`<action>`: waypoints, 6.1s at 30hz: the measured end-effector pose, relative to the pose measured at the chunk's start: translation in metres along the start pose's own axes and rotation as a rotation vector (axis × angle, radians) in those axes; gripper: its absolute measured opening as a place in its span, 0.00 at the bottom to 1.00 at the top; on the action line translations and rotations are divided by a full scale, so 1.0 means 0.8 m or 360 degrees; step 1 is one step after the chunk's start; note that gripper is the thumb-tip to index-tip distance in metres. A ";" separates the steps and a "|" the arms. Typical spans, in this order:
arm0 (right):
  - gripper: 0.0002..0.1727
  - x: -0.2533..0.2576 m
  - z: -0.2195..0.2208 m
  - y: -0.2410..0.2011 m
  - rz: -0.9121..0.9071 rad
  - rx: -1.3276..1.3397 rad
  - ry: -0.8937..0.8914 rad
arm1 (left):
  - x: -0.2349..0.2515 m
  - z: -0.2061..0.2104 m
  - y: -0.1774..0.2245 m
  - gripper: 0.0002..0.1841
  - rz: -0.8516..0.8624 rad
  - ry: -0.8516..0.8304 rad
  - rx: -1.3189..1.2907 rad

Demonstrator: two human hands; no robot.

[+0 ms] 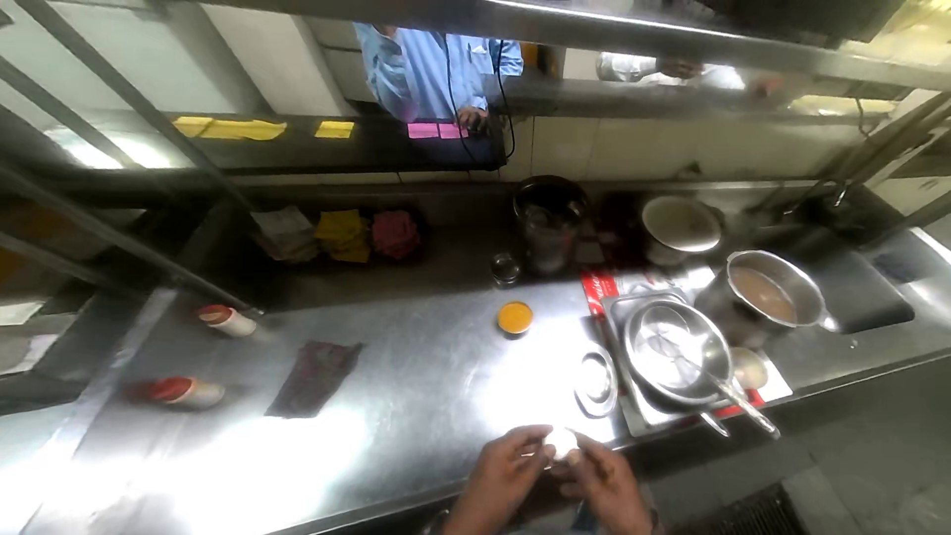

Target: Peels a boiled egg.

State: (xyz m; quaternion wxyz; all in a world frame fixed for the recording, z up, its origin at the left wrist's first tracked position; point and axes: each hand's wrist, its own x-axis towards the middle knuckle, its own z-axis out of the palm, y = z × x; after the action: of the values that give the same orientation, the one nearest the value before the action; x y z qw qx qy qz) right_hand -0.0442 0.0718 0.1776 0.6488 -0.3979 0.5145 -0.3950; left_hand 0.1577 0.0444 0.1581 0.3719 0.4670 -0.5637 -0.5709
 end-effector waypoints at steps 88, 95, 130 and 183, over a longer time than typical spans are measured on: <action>0.26 -0.007 -0.007 0.023 -0.0073 -0.0740 -0.0294 | -0.044 0.004 -0.018 0.19 -0.0473 -0.0122 -0.0108; 0.25 -0.006 -0.014 0.027 -0.0111 -0.0514 -0.0335 | -0.043 0.001 -0.028 0.14 -0.0614 -0.0039 -0.0324; 0.39 0.001 -0.008 0.027 0.0069 -0.0724 -0.0544 | -0.046 0.004 -0.034 0.24 -0.0535 -0.0303 -0.0136; 0.19 -0.001 0.006 0.047 0.0552 0.0657 0.0104 | -0.044 -0.005 -0.043 0.11 -0.0911 0.0080 -0.0976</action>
State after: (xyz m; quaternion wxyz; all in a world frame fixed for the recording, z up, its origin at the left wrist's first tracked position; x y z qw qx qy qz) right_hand -0.0359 0.0870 0.1440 0.7572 -0.1503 0.5042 -0.3871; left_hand 0.1752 0.0800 0.1282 0.3337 0.4863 -0.2060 -0.7809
